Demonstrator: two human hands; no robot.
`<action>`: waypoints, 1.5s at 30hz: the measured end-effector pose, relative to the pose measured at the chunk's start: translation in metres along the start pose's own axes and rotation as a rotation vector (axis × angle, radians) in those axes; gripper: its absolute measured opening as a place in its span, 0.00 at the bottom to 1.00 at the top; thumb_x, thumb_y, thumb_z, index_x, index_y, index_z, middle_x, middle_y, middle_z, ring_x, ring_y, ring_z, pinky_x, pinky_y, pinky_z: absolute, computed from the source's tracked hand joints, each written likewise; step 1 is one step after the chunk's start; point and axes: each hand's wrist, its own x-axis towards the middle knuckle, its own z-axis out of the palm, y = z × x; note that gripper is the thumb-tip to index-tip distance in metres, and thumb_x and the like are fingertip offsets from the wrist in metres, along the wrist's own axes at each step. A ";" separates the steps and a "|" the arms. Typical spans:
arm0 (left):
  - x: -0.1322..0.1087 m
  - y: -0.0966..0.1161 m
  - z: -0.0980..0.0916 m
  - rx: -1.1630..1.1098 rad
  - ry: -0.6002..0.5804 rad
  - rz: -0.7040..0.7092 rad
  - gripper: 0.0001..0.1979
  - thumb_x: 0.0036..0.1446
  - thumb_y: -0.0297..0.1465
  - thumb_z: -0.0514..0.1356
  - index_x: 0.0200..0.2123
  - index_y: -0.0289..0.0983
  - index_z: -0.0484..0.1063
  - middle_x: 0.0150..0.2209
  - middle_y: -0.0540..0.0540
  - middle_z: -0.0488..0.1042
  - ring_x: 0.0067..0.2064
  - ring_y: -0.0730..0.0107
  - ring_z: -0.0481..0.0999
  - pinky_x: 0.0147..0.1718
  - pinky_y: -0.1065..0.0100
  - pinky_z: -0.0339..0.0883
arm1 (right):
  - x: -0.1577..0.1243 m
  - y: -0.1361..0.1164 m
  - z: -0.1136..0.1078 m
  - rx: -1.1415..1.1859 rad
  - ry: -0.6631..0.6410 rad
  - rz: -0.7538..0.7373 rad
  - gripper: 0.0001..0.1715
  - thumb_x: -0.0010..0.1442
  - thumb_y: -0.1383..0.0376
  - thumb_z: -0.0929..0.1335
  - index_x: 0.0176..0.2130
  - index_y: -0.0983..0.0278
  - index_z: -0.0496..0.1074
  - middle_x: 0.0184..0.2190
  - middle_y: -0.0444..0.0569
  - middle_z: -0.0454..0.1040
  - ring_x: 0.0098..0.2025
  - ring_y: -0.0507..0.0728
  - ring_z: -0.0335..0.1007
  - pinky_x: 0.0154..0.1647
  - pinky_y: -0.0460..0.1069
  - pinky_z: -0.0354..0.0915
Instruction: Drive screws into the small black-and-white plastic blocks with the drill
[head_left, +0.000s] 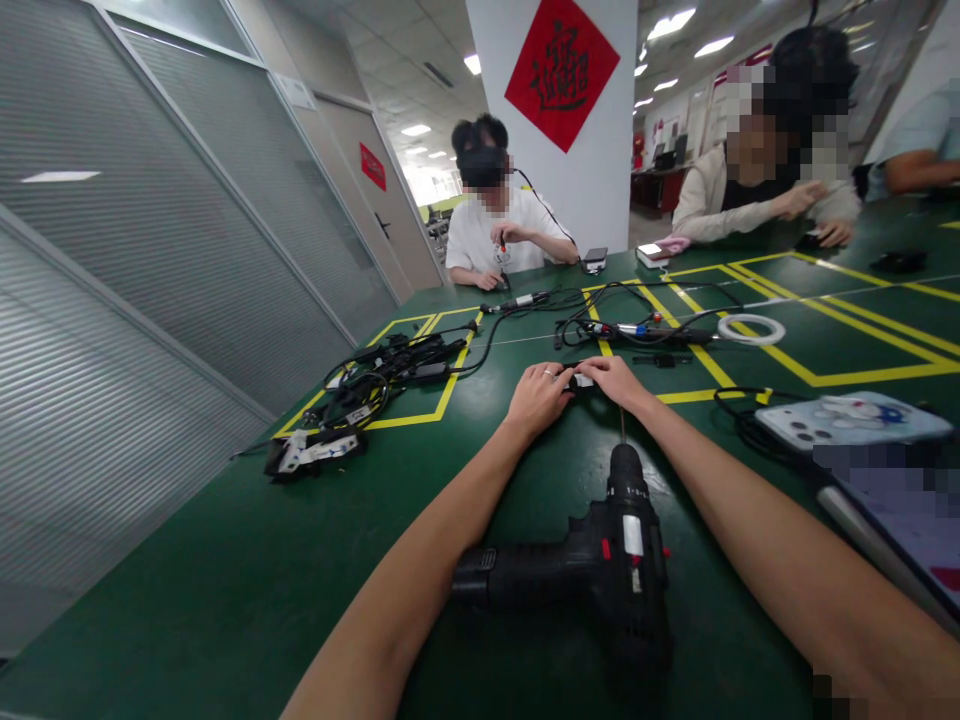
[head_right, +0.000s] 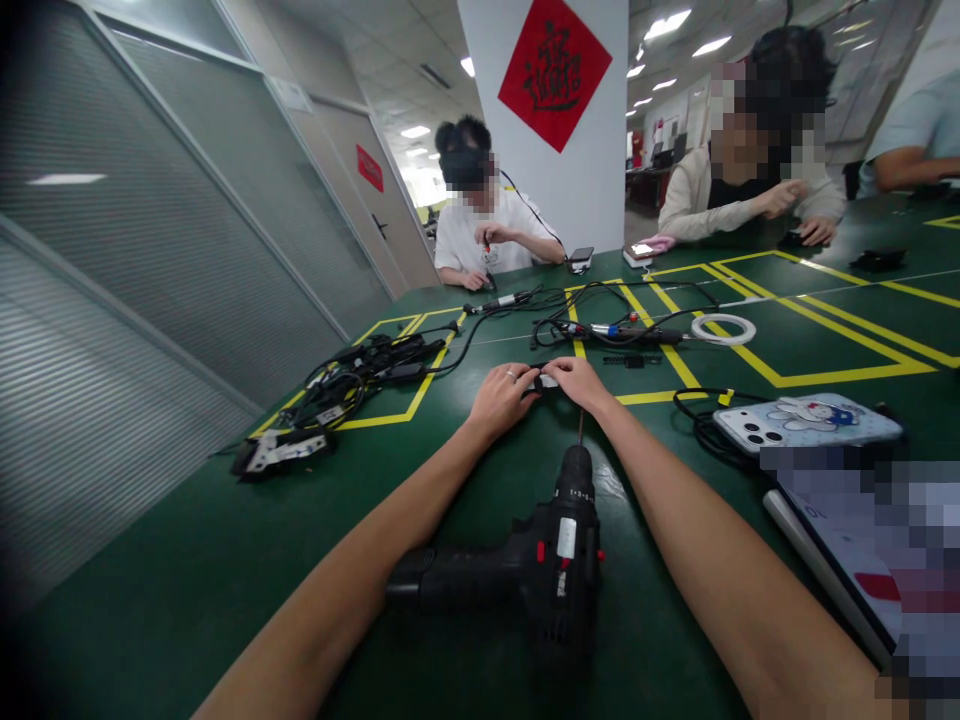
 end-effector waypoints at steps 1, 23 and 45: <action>0.001 0.001 -0.001 0.013 -0.004 0.005 0.19 0.57 0.32 0.55 0.53 0.37 0.64 0.49 0.40 0.68 0.51 0.58 0.67 0.52 0.57 0.58 | 0.000 0.000 0.000 -0.003 -0.002 -0.003 0.14 0.53 0.61 0.66 0.33 0.64 0.79 0.33 0.48 0.79 0.38 0.57 0.72 0.43 0.50 0.63; -0.011 0.011 -0.003 -0.120 0.327 -0.061 0.20 0.57 0.33 0.54 0.52 0.35 0.63 0.57 0.36 0.61 0.62 0.55 0.56 0.61 0.49 0.50 | -0.021 -0.080 0.023 0.018 0.193 -0.211 0.26 0.64 0.48 0.55 0.38 0.62 0.72 0.33 0.47 0.74 0.36 0.55 0.70 0.39 0.48 0.62; -0.008 -0.009 0.013 -0.513 0.120 -0.279 0.12 0.58 0.30 0.54 0.45 0.36 0.68 0.50 0.41 0.67 0.51 0.64 0.68 0.52 0.61 0.61 | -0.011 -0.019 0.000 -0.152 0.098 -0.106 0.19 0.62 0.59 0.60 0.39 0.64 0.76 0.38 0.49 0.78 0.39 0.57 0.71 0.41 0.49 0.62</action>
